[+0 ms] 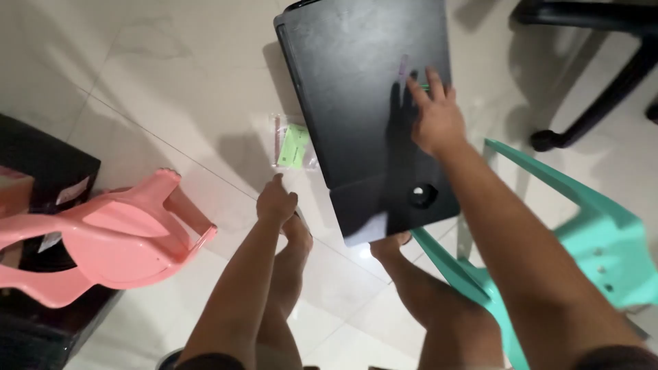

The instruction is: Organizing various items in a room including moving a chair, a folding table, and tidying children's toys.

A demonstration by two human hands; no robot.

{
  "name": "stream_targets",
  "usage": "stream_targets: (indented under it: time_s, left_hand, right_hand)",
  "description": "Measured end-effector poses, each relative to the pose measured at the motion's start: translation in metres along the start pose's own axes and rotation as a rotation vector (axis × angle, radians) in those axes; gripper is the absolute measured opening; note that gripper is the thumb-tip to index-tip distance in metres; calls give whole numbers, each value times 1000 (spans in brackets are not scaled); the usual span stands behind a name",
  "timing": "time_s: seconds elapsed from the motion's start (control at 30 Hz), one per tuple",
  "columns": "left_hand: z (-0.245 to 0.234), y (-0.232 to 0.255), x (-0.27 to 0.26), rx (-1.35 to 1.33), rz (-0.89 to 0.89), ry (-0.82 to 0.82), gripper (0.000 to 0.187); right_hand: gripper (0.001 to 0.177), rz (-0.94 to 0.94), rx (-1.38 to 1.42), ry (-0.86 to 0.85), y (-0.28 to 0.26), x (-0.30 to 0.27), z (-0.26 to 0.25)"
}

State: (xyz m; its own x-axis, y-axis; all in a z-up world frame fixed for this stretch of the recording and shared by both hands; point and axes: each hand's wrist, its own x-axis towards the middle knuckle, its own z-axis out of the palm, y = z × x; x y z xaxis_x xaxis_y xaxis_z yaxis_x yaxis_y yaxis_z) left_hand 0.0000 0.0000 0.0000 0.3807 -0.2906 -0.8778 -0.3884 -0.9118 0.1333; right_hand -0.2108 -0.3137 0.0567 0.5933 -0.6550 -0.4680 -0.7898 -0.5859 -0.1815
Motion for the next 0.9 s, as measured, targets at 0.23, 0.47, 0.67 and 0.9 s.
stream_targets:
  time_s: [0.23,0.47,0.67,0.9]
  left_hand:
    - [51,-24,84,-189,35,195,72]
    - [92,-61,135,-322,-30,98,78]
    - [96,-71,164,-222,-62,68,73]
    - [118,-92,219,133,279,-140,64]
  right_hand:
    - [100,-155,-382,-94,-6,44,7]
    - [42,-267,-95,302,57,13,50]
    - [16,-173,38,367,64,8,69]
    - [8,-68,18,418,59,18,84]
